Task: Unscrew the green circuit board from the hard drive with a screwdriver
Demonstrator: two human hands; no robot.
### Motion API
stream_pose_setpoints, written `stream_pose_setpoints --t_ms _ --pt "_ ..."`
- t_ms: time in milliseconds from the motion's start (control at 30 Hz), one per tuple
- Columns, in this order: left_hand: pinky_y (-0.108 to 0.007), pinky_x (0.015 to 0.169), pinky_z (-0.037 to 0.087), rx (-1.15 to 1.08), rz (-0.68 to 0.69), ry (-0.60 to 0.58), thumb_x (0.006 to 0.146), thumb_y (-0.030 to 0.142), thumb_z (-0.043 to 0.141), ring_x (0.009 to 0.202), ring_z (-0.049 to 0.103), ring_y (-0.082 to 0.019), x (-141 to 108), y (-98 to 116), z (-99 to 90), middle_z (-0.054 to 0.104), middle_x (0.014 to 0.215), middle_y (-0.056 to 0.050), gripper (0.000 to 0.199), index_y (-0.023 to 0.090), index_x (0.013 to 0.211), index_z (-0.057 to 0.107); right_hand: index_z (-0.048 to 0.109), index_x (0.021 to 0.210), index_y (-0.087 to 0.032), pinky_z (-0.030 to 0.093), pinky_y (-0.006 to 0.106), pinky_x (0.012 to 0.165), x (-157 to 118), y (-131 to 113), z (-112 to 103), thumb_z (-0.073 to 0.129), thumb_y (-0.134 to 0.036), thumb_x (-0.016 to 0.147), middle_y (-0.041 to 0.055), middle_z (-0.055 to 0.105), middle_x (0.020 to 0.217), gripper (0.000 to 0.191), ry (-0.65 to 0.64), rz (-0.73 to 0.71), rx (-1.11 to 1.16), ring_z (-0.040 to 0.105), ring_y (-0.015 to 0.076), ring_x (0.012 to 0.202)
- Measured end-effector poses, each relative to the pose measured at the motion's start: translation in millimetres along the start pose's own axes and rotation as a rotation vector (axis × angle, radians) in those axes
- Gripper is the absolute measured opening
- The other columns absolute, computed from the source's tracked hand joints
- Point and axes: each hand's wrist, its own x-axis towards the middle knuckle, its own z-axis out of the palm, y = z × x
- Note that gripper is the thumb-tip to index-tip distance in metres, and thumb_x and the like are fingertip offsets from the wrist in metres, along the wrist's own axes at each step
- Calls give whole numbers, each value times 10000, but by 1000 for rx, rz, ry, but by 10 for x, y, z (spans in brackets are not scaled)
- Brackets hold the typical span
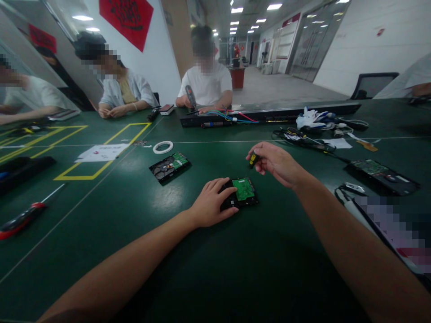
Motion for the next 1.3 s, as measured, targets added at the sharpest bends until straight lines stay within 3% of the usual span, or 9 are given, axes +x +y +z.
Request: stream_pose_setpoints --t_ms 267,733,1067,1300 --pt "-644 1205 403 10 -1 3 967 590 698 1497 435 -412 -2 4 1 427 1647 -157 652 277 1518 548 722 974 -187 377 304 525 35 23 -20 596 -310 943 110 771 1017 178 -15 -39 -48 511 144 632" --pt "-637 1216 394 20 2 -4 972 603 687 1507 422 -409 -1 12 -10 422 1649 -163 656 267 1518 549 602 948 -212 411 296 508 -7 2 13 633 -328 971 71 678 912 121 14 13 38 576 150 637" --pt "-647 1220 383 -2 -5 -4 969 595 696 1513 417 -402 0 2 -1 413 1660 -144 658 294 1532 533 701 972 -212 401 308 545 -13 -8 8 619 -315 950 87 758 1002 134 -57 -29 -34 539 155 659" --pt "-639 1217 391 13 -11 -8 965 593 701 1511 419 -401 3 14 0 420 1653 -144 652 290 1520 544 673 962 -210 393 310 527 6 12 14 607 -327 963 95 741 978 134 -7 -8 13 533 155 641"
